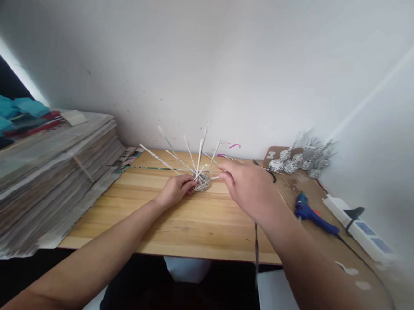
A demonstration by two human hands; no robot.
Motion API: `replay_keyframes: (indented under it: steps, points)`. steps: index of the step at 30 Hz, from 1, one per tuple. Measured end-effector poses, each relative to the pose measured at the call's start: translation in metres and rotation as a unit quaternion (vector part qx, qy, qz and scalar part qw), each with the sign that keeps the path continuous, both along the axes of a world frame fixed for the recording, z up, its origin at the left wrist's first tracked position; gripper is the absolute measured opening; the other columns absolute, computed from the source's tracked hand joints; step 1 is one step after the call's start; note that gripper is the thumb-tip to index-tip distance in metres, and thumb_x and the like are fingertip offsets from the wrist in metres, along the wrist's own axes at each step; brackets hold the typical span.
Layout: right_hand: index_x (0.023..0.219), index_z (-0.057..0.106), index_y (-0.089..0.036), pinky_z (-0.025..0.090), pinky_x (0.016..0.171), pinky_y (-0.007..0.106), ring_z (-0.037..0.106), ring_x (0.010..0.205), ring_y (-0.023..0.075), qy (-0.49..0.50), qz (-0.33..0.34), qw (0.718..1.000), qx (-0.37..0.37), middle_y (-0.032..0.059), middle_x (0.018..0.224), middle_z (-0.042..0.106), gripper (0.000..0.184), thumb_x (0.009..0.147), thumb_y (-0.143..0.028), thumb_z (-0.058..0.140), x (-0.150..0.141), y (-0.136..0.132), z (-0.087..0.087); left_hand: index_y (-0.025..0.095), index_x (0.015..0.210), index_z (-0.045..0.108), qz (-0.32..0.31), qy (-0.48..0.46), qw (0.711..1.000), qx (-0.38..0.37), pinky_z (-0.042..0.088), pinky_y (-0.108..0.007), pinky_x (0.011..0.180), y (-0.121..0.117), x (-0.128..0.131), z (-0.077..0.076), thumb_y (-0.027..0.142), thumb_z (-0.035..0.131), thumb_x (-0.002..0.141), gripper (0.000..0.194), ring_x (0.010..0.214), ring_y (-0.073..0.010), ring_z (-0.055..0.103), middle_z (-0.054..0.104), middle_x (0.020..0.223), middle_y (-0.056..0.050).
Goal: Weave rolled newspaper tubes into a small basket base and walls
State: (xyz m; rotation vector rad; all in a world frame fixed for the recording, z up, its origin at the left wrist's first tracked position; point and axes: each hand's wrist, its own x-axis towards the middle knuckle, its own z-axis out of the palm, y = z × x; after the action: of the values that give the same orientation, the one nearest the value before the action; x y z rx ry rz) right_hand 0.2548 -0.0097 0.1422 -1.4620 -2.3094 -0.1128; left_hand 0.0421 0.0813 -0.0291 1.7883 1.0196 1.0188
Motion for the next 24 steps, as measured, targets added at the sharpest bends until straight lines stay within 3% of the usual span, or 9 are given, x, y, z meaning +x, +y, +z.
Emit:
replay_keyframes:
  steps: [3, 5, 7, 10, 16, 20, 24]
  points:
    - [0.1, 0.072, -0.02, 0.042, 0.068, 0.03, 0.064, 0.087, 0.02, -0.171, 0.082, 0.981, 0.035, 0.0072, 0.098, 0.07, 0.02, 0.093, -0.016, 0.054, -0.025, 0.012, 0.03, 0.017, 0.077, 0.069, -0.005, 0.033, 0.999, 0.028, 0.045, -0.024, 0.063, -0.002, -0.003, 0.006, 0.033, 0.06, 0.088, 0.022, 0.063, -0.0138, 0.059, 0.065, 0.066, -0.001]
    - [0.096, 0.071, -0.02, 0.039, 0.063, 0.029, 0.062, 0.079, 0.0181, -0.228, 0.096, 0.967, 0.053, 0.0057, 0.092, 0.068, 0.019, 0.092, -0.014, 0.054, -0.038, 0.02, 0.047, 0.017, 0.071, 0.069, 0.0, 0.052, 0.998, 0.042, 0.041, -0.024, 0.063, -0.003, -0.004, 0.01, 0.029, 0.064, 0.085, 0.019, 0.063, -0.0131, 0.055, 0.064, 0.064, 0.0]
    - [0.093, 0.071, -0.02, 0.036, 0.06, 0.029, 0.058, 0.07, 0.0155, -0.238, 0.086, 0.965, 0.071, 0.0039, 0.087, 0.065, 0.017, 0.094, -0.018, 0.054, -0.047, 0.03, 0.06, 0.016, 0.072, 0.07, 0.008, 0.068, 0.996, 0.048, 0.038, -0.024, 0.062, -0.003, -0.004, 0.012, 0.028, 0.067, 0.082, 0.016, 0.063, -0.0127, 0.053, 0.063, 0.065, 0.001]
    - [0.096, 0.071, -0.021, 0.036, 0.063, 0.028, 0.058, 0.071, 0.0142, -0.217, 0.084, 0.967, 0.103, 0.0017, 0.087, 0.065, 0.019, 0.096, -0.025, 0.053, -0.056, 0.047, 0.072, 0.016, 0.077, 0.071, 0.004, 0.088, 0.995, 0.055, 0.036, -0.023, 0.062, -0.003, -0.004, 0.012, 0.03, 0.07, 0.08, 0.015, 0.063, -0.0124, 0.052, 0.065, 0.069, 0.001]
    - [0.101, 0.073, -0.02, 0.04, 0.071, 0.03, 0.062, 0.082, 0.0164, -0.183, 0.055, 0.973, 0.13, 0.0027, 0.091, 0.069, 0.023, 0.097, -0.027, 0.051, -0.06, 0.071, 0.076, 0.016, 0.074, 0.067, -0.009, 0.101, 0.993, 0.06, 0.035, -0.023, 0.061, -0.004, -0.003, 0.012, 0.032, 0.072, 0.077, 0.016, 0.062, -0.0116, 0.049, 0.061, 0.065, 0.002]
    - [0.096, 0.072, -0.019, 0.037, 0.064, 0.029, 0.061, 0.074, 0.0175, -0.203, -0.004, 0.97, 0.133, 0.0048, 0.085, 0.069, 0.025, 0.096, -0.031, 0.05, -0.058, 0.051, 0.079, 0.017, 0.074, 0.064, -0.011, 0.073, 0.997, 0.031, 0.035, -0.023, 0.058, -0.006, -0.004, 0.016, 0.038, 0.075, 0.075, 0.024, 0.059, -0.011, 0.048, 0.059, 0.065, 0.003]
    - [0.088, 0.07, -0.021, 0.03, 0.055, 0.029, 0.052, 0.057, 0.0148, -0.255, -0.057, 0.963, 0.07, 0.0024, 0.068, 0.064, 0.026, 0.094, -0.036, 0.051, -0.063, 0.006, 0.079, 0.018, 0.08, 0.069, -0.011, 0.101, 0.994, 0.041, 0.035, -0.026, 0.058, -0.005, -0.006, 0.02, 0.044, 0.062, 0.087, 0.027, 0.059, -0.0127, 0.05, 0.059, 0.063, 0.002]
